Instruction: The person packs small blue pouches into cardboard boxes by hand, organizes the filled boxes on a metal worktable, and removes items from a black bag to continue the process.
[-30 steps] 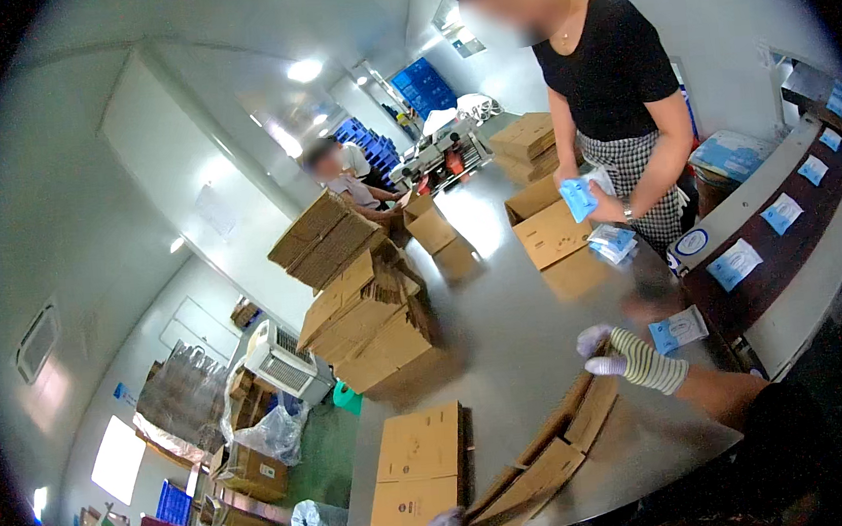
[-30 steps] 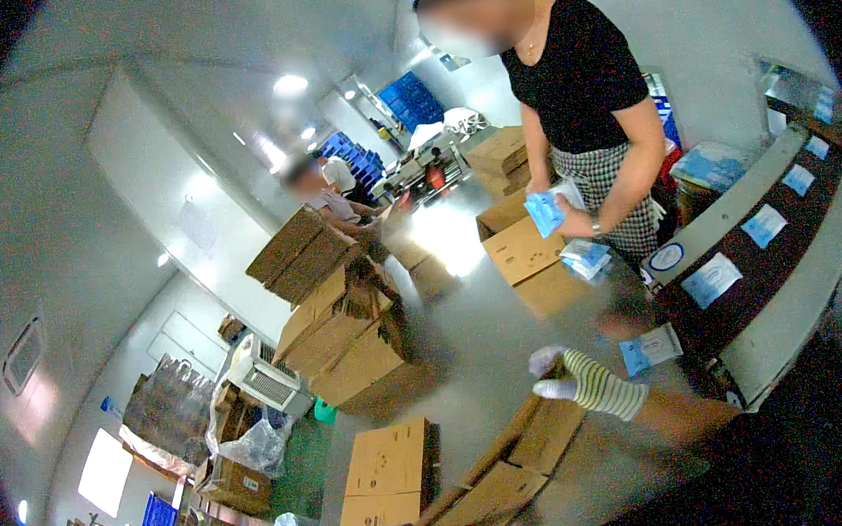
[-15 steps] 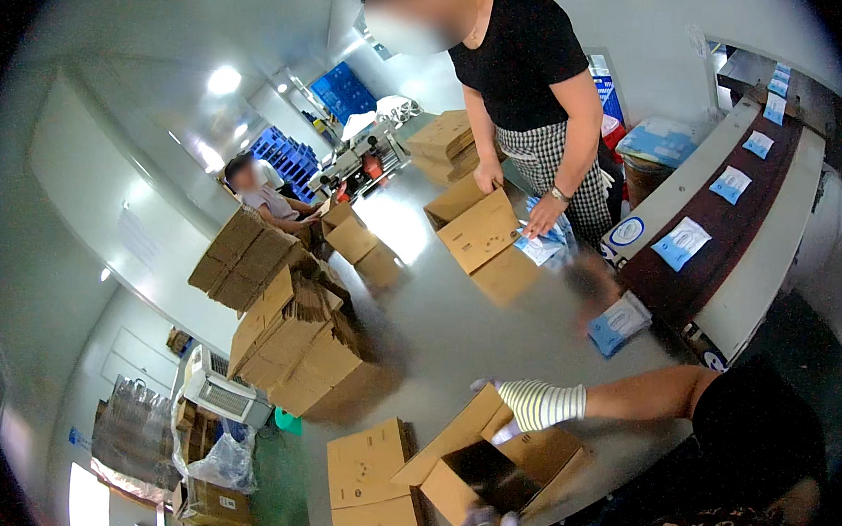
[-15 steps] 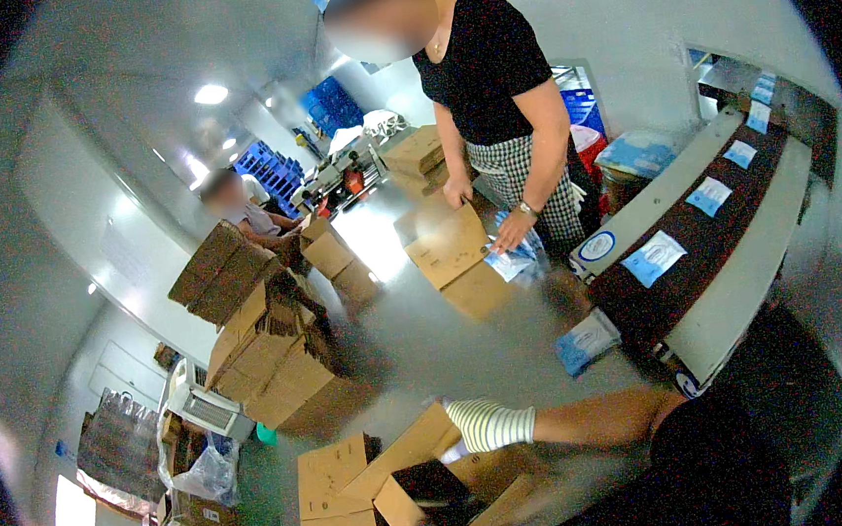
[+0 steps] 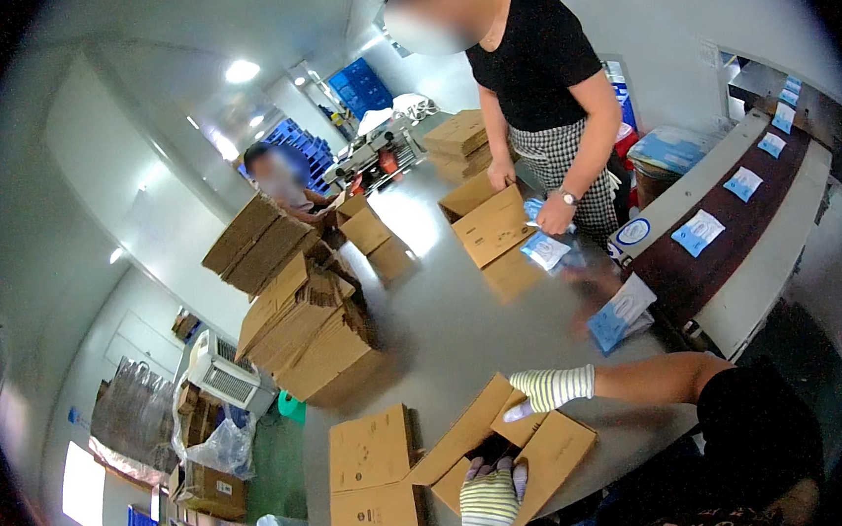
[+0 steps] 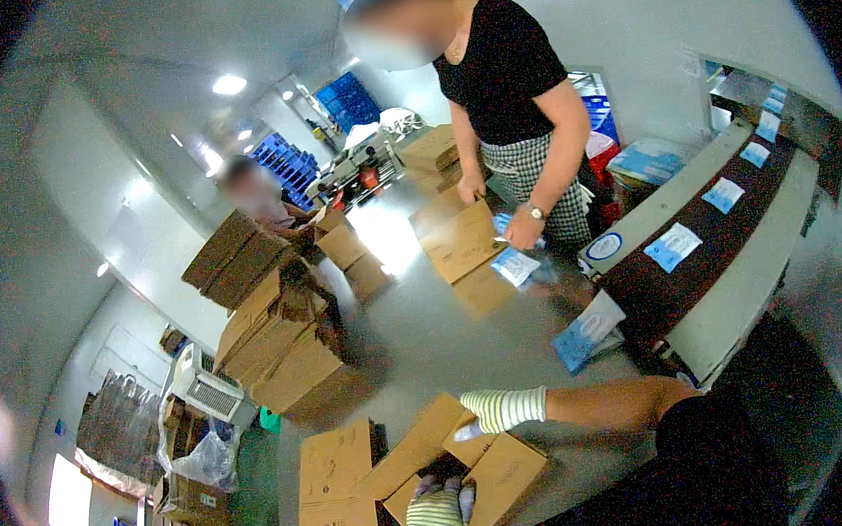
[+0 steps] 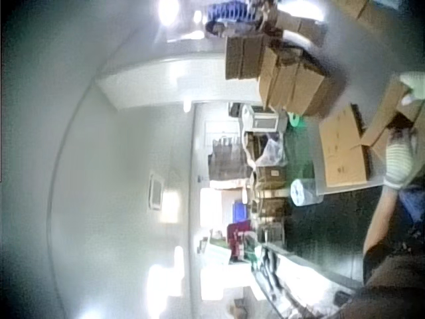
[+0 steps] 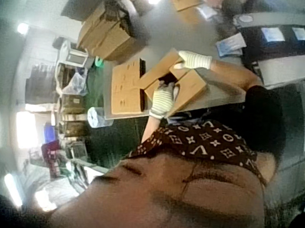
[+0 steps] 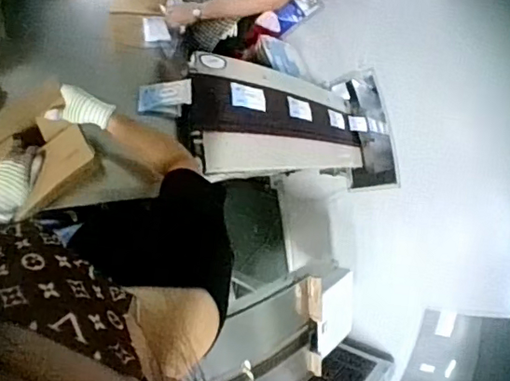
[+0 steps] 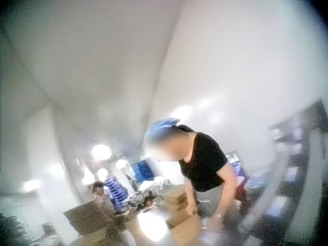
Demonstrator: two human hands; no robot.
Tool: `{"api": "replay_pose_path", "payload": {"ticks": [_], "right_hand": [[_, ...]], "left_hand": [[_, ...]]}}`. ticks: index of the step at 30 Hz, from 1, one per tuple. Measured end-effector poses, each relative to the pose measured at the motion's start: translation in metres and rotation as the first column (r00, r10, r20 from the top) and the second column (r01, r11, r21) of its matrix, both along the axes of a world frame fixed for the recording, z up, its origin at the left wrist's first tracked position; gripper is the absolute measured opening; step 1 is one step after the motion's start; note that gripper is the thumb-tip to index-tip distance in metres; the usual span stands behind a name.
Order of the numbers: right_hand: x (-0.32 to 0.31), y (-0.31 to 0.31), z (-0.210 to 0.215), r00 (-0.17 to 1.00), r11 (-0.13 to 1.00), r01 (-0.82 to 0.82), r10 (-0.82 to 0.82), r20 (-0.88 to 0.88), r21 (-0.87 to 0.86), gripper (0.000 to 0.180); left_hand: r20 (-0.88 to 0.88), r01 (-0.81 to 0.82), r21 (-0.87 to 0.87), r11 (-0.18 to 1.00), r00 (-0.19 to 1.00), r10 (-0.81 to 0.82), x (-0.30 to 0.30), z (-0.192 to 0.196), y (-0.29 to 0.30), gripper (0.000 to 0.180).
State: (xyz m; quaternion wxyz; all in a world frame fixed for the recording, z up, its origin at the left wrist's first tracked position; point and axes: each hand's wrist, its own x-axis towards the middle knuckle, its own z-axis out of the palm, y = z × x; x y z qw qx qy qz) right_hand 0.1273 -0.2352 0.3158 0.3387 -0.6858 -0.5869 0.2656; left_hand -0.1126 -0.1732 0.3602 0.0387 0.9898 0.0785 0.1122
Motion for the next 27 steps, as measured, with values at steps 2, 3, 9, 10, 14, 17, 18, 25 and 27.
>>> {"api": "replay_pose_path", "payload": {"ticks": [2,3,9,10,14,17,18,25,27], "right_hand": [[-0.003,-0.012,0.009,0.991,0.997,-0.006,0.017,-0.133,0.083,0.071],[-0.004,-0.023,0.019,0.963,0.988,0.016,0.026,-0.269,0.155,0.074],[-0.02,-0.073,0.054,0.954,0.888,0.29,-0.296,-0.04,0.356,0.076],[-0.029,-0.073,0.062,0.955,0.916,0.283,-0.296,0.004,0.283,0.08],[-0.049,-0.061,0.108,0.961,0.88,0.272,-0.266,-0.071,0.39,0.078],[-0.063,-0.054,0.135,0.919,0.986,0.013,-0.077,0.387,0.164,0.068],[-0.057,-0.052,0.121,0.901,0.99,-0.016,-0.046,0.432,0.138,0.066],[-0.063,-0.038,0.038,0.785,0.889,-0.365,0.133,0.605,0.278,0.065],[-0.048,-0.041,0.023,0.736,0.869,-0.409,0.133,0.664,0.28,0.063]], "left_hand": [[0.185,0.051,0.065,0.997,0.981,-0.062,-0.001,-0.001,-0.005,0.019],[0.19,0.044,0.07,0.997,0.98,-0.057,-0.007,0.003,-0.004,0.019],[0.573,0.214,-0.819,0.532,0.277,0.771,-0.039,-0.004,0.004,0.032],[0.609,0.007,-0.769,0.64,0.317,0.728,-0.04,-0.019,0.005,0.042],[0.524,0.552,-0.77,0.32,0.261,0.811,-0.005,-0.064,-0.034,0.043],[0.241,0.273,-0.957,0.094,0.578,0.78,-0.016,-0.179,-0.032,0.046],[0.101,0.254,-0.964,-0.08,0.627,0.772,-0.005,-0.189,-0.046,0.046],[-0.112,-0.095,-0.993,-0.076,0.484,0.868,-0.074,-0.159,-0.018,0.044],[-0.034,-0.377,-0.915,0.144,0.427,0.903,-0.101,-0.121,-0.005,0.044]]}}
